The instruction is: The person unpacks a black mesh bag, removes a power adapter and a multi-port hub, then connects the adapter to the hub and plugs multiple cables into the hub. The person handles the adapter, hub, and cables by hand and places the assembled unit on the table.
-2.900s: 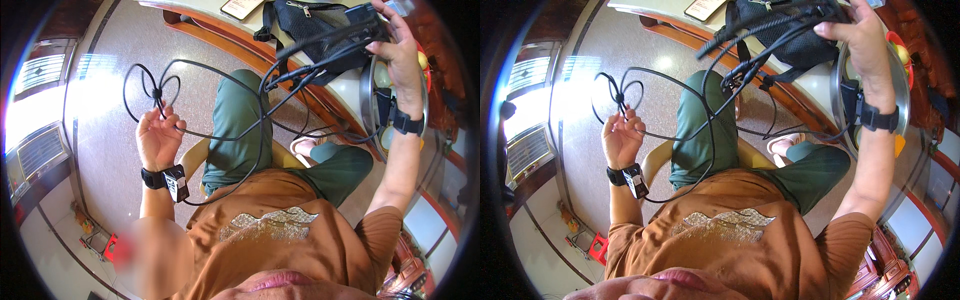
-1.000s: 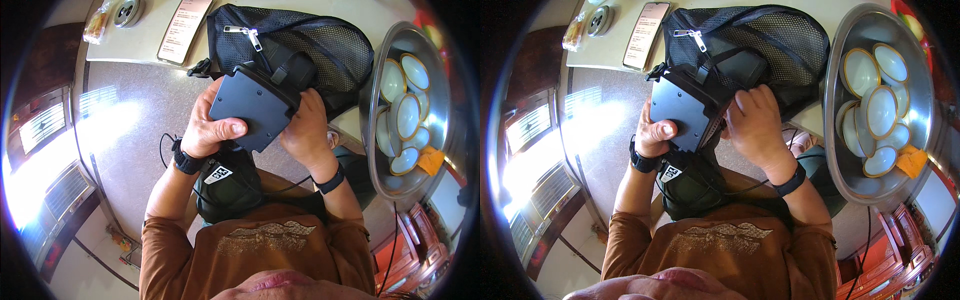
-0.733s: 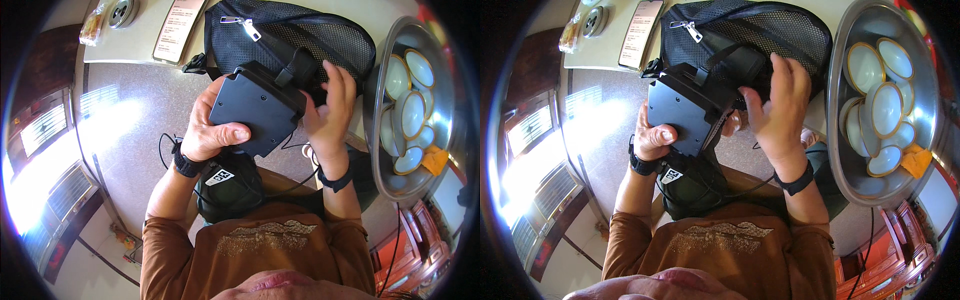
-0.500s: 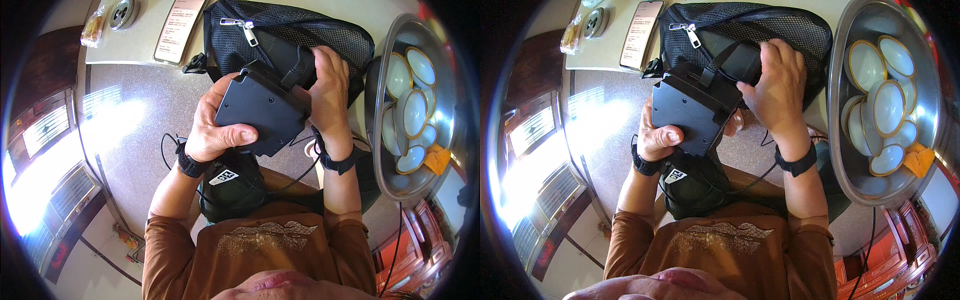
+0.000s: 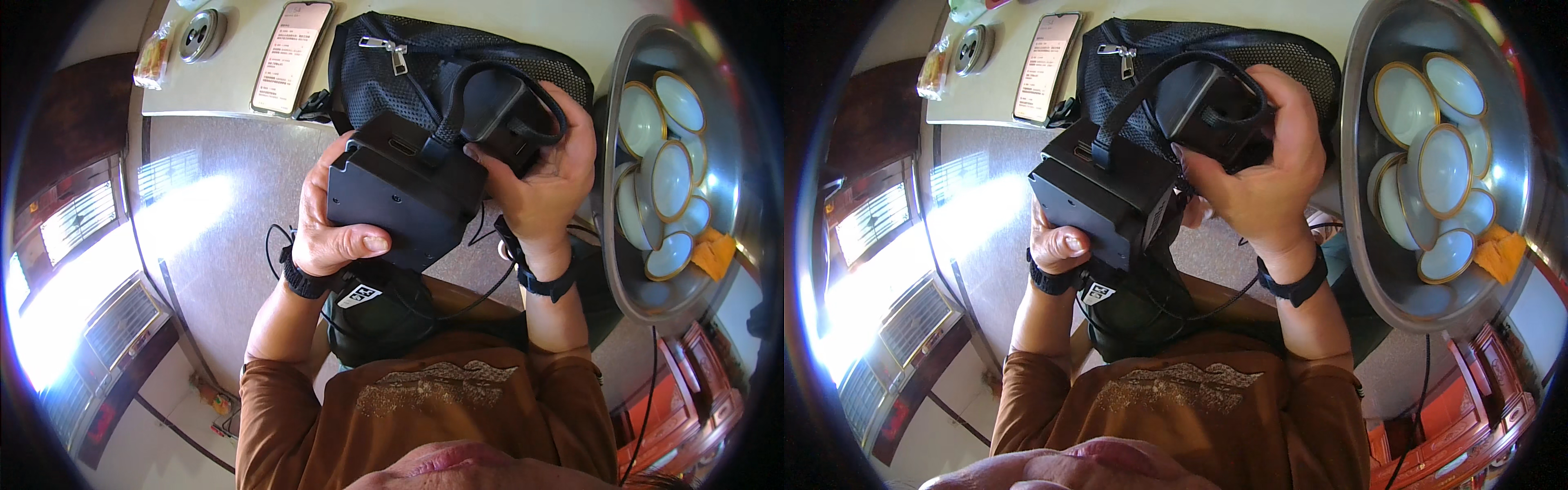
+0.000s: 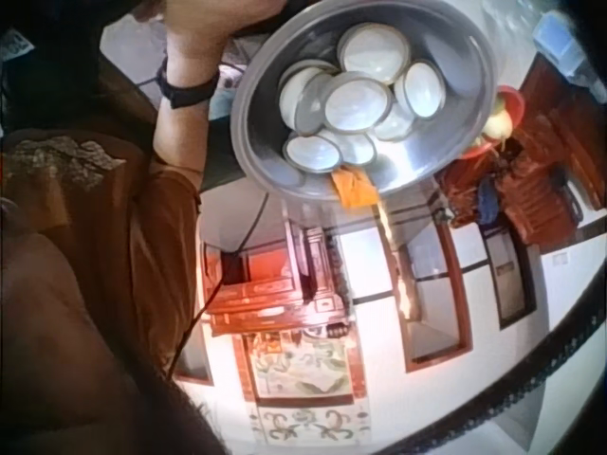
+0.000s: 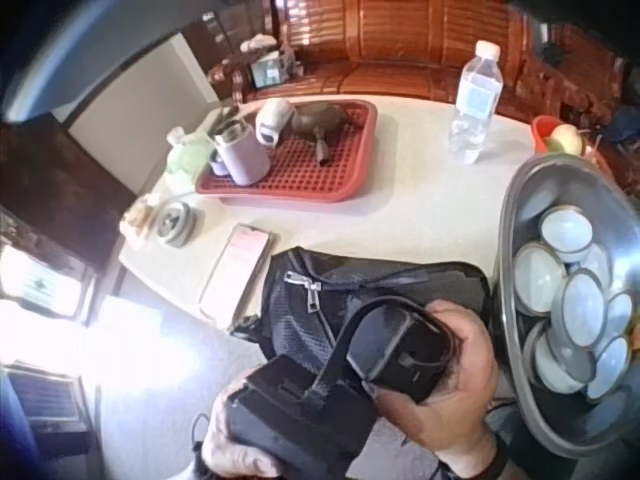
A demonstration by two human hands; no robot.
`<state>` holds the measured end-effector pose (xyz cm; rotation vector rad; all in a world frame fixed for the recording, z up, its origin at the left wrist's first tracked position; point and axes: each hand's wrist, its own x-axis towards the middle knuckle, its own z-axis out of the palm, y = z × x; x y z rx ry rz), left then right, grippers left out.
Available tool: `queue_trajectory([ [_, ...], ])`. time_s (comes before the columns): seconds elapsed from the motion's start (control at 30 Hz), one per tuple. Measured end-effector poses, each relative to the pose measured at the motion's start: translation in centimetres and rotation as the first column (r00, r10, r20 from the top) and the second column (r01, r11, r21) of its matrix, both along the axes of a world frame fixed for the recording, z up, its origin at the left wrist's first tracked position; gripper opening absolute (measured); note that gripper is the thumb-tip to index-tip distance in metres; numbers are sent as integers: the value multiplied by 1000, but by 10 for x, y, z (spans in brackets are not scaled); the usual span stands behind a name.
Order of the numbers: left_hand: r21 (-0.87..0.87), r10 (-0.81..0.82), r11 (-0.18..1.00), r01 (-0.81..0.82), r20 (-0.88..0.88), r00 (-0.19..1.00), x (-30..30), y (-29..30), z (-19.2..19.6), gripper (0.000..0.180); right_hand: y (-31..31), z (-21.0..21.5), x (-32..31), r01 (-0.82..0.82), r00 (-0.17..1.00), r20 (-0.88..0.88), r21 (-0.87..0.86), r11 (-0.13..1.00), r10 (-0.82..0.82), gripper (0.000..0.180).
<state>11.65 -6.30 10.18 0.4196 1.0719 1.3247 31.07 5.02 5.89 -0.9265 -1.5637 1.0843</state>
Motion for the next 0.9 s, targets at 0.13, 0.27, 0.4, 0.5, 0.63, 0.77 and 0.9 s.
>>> queue_trajectory([
  [0.13, 7, 8, 1000, -8, 19, 1000, -2, 0, 6, 101, -2, 8, 1, 36, 997, 58, 180, 983, -47, 70],
  [0.27, 67, 61, 995, -70, 134, 989, -4, -7, 11, 98, -3, 24, 6, 85, 973, 152, 465, 881, -174, 61],
  [0.4, 141, 42, 988, -70, 193, 980, -14, -13, 12, 99, -6, 48, 15, -34, 953, 254, 625, 780, -163, 58],
  [0.5, 221, -37, 975, 19, 75, 996, -19, -15, 11, 73, -13, 63, 19, -119, 926, 345, 649, 751, -151, 64],
  [0.63, 391, -115, 917, 79, 72, 991, -20, -21, 18, 95, -15, 72, 22, -102, 894, 392, 650, 753, -217, 64],
  [0.77, 520, -241, 814, 259, -103, 965, -24, -26, 32, 92, -18, 71, 21, -56, 897, 353, 687, 725, -265, 52],
  [0.9, 546, -305, 696, 466, -362, 881, -27, -34, 54, 77, -21, 70, 18, 1, 900, 321, 677, 736, -296, 61],
])
